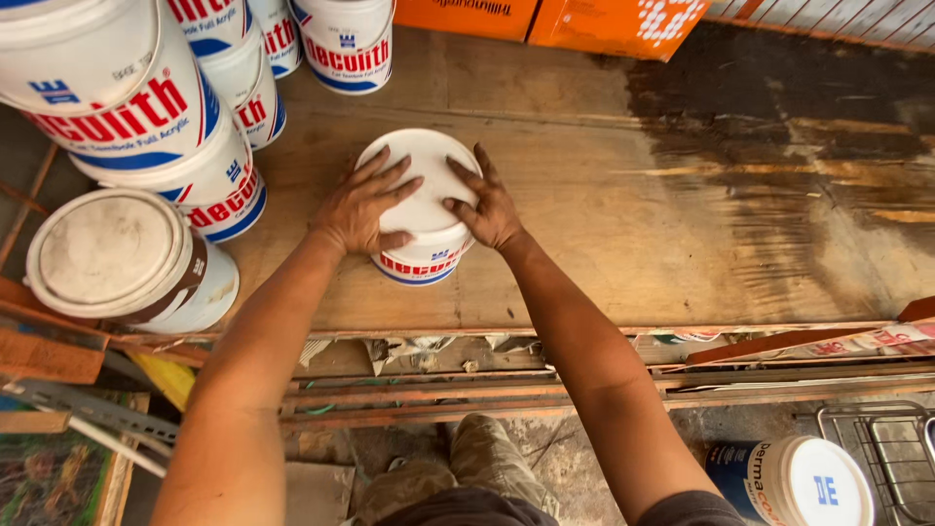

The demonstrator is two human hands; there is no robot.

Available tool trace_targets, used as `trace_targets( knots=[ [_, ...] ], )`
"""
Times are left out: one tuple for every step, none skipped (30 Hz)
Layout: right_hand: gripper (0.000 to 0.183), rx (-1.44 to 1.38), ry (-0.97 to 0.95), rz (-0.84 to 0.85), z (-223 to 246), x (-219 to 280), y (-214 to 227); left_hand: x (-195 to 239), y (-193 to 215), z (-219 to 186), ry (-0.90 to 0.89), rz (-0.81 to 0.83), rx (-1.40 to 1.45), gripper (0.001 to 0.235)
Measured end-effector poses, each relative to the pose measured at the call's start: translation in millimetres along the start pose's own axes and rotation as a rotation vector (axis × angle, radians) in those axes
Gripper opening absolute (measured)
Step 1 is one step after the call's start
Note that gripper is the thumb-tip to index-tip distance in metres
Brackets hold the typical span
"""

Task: The person wipes the exterior and top of a white paint bucket with a cloth, carries it to a wooden shelf, and then continues wiping and cleaning the bucket while seated on the floor.

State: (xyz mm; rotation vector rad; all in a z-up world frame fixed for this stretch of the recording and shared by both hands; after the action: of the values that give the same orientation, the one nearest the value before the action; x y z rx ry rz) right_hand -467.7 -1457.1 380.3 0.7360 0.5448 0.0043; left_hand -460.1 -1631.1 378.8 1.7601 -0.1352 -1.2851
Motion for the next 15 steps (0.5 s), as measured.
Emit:
trace_targets(
  knots=[
    [0.061,0.008,0.008,-0.007,-1,1,3,0,1,0,-0.006,-0.011,-0.002,0.073],
    [0.061,-0.037,0.041,0.004,-1,1,3,1,0,1,-0.028,-0.008,-0.017,0.075],
    [0.062,-0.081,0.074,0.015,-2,1,2,3,-2,2,-0.049,-0.005,-0.032,0.078],
    [0.062,-0.079,0.081,0.016,-5,0,1,5,-5,5,-0.048,-0.01,-0.036,0.078],
    [0.063,-0.074,0.142,0.008,-6,0,0,6,-8,6,-0.066,-0.022,-0.051,0.079],
    [0.064,-0.072,0.196,0.001,-7,4,-2,11,-11,6,-0.083,-0.026,-0.062,0.081],
    [0.064,-0.075,0.195,0.003,-9,-1,-1,9,-9,8,-0.081,-0.023,-0.063,0.081],
    [0.064,-0.077,0.291,0.01,-4,-3,-2,7,-6,7,-0.133,-0.031,-0.052,0.079],
    [0.065,-0.078,0.387,0.018,0,-4,-2,5,-3,5,-0.185,-0.038,-0.041,0.078],
    [0.065,-0.08,0.389,0.009,-2,-3,-1,4,-1,5,-0.192,-0.036,-0.045,0.078],
    [0.075,-0.093,0.428,0.018,-1,-1,-1,4,1,5,-0.214,-0.038,-0.029,0.077],
    [0.086,-0.103,0.471,0.043,-1,0,0,5,2,3,-0.222,-0.048,-0.012,0.076],
    [0.086,-0.103,0.476,0.05,1,-5,-2,1,4,6,-0.215,-0.052,-0.015,0.076],
    [0.087,-0.134,0.513,0.005,5,-5,0,2,8,4,-0.22,-0.092,0.018,0.073],
    [0.088,-0.165,0.549,-0.04,8,-4,3,3,12,2,-0.224,-0.133,0.05,0.071]
  ],
)
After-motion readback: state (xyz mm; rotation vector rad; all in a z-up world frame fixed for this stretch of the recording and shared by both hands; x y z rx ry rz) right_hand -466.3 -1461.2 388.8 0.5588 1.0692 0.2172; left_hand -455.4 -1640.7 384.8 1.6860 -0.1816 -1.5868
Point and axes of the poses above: each hand's wrist, its own x-axis away from the middle knuckle, its own y-axis out of the back of the hand, z = x × y, the point moved 7 cm from there along -x, towards the middle knuckle, and after that the axes turned 4 degrees about -z, right-handed, at the moved point
